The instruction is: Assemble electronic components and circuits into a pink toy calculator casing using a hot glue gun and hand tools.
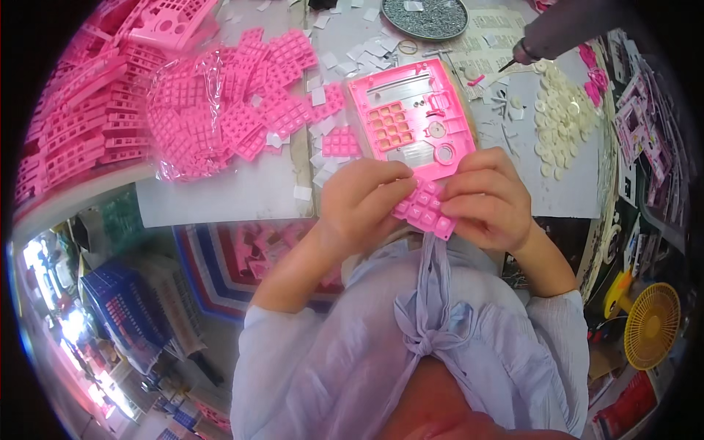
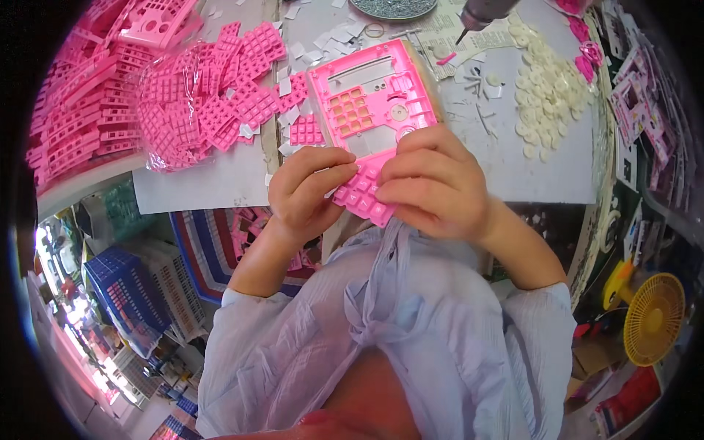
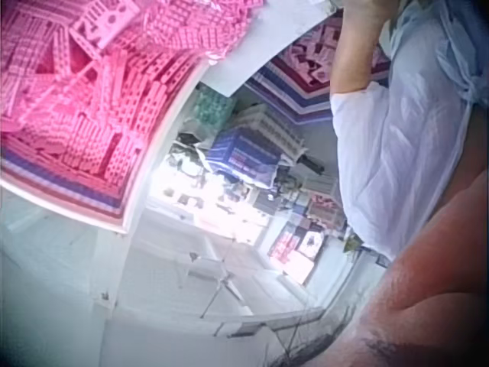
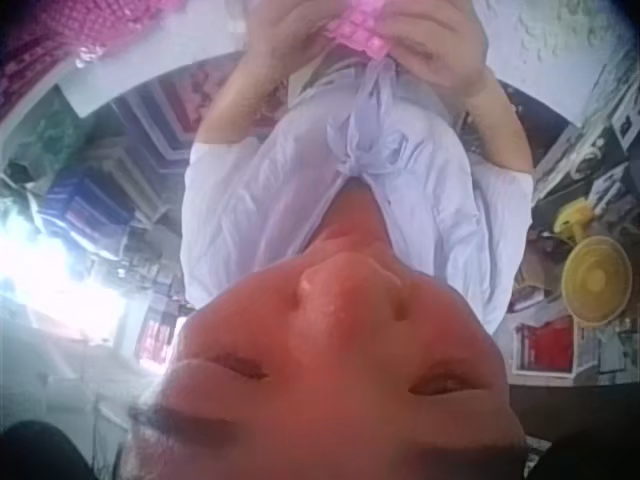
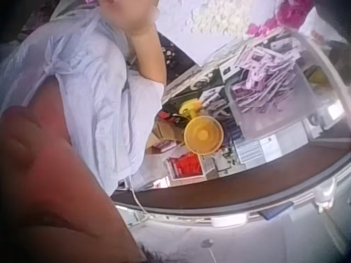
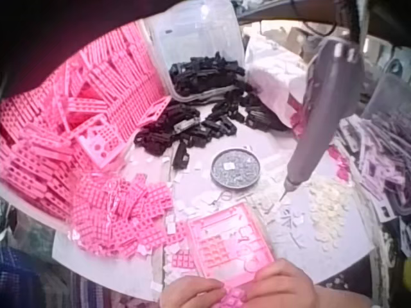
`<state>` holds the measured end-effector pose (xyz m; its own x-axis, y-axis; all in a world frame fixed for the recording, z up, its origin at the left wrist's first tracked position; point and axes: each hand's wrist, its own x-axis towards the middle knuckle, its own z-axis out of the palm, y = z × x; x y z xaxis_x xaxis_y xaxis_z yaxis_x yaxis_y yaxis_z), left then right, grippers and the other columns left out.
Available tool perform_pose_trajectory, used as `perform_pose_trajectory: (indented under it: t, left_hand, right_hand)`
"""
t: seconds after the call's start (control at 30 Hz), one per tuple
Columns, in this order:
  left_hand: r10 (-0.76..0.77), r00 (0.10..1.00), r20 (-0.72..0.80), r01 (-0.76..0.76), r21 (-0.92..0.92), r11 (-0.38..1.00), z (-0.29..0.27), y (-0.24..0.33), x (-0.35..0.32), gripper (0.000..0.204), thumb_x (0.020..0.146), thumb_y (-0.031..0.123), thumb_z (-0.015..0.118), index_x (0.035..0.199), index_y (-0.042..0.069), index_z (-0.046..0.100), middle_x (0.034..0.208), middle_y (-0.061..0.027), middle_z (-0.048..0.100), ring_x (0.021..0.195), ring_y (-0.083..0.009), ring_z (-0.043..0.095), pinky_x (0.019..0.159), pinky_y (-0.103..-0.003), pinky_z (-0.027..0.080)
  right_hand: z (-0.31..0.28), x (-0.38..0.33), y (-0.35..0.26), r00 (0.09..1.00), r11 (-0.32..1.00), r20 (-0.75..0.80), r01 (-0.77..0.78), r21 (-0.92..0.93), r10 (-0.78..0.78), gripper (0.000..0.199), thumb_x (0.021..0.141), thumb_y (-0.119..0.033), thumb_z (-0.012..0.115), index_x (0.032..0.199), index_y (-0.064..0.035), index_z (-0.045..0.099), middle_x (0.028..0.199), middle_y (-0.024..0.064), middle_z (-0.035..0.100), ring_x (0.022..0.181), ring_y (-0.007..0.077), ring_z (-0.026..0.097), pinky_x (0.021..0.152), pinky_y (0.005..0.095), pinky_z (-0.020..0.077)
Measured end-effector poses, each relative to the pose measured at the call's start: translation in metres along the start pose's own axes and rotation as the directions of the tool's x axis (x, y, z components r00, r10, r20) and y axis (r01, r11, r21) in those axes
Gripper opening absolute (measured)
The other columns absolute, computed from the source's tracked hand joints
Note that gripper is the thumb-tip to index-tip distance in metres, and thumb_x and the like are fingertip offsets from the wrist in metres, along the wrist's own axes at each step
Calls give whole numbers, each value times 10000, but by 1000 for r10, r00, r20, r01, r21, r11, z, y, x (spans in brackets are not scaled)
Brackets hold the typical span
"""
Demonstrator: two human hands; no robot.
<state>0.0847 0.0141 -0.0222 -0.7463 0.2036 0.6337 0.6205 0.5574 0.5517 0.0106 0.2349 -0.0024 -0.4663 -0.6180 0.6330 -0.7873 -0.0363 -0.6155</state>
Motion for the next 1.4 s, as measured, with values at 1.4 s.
perform_pose_trajectory:
  t: [1.4]
  left_hand:
    - [-556, 830, 42, 557, -71, 827, -52, -25, -21, 184, 820, -51, 694, 999, -13, 671, 919, -81, 657, 740, -145, 578, 668, -269, 468]
  right_hand:
    - [28, 67, 82, 766, 887, 448, -383, -257, 461, 262, 849, -172, 744, 1060, -34, 674, 972, 144, 682, 784, 265, 674, 714, 383, 540]
